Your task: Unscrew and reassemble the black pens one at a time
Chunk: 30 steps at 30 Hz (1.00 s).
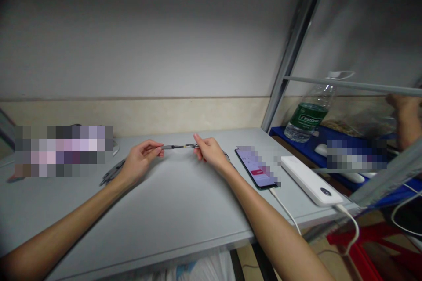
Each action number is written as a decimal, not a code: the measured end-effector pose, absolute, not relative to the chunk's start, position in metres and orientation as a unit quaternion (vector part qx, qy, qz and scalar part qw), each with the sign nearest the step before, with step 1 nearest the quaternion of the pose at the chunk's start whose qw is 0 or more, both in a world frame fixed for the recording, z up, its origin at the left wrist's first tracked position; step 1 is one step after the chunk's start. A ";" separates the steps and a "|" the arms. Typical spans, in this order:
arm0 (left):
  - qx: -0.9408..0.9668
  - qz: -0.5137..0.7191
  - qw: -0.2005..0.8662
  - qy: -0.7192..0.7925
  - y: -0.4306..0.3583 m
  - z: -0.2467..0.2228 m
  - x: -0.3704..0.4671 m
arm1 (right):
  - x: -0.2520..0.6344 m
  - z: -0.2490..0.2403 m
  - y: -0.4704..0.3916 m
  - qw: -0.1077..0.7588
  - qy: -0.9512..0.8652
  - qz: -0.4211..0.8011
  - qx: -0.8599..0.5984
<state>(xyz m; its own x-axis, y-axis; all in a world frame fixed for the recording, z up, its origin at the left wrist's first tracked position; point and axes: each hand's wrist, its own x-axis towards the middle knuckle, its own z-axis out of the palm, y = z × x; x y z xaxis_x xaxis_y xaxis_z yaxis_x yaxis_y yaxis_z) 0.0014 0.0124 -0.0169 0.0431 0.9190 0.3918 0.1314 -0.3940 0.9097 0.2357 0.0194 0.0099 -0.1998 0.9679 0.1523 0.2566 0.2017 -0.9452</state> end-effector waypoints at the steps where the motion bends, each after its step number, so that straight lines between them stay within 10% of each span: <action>1: 0.624 0.554 0.359 0.418 0.013 -0.017 0.002 | 0.237 0.013 0.018 0.431 -0.647 0.431 -0.458; 30: 0.582 0.567 0.404 0.420 0.011 -0.014 0.004 | 0.244 0.018 0.018 0.456 -0.736 0.327 -0.379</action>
<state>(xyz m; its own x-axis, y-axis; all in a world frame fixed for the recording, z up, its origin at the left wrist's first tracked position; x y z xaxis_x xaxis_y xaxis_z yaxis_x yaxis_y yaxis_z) 0.0037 0.0114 -0.0145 0.0037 0.9474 0.3200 0.0310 -0.3200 0.9469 0.2445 0.0182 0.0178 -0.2969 0.8560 0.4232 0.2586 0.4987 -0.8273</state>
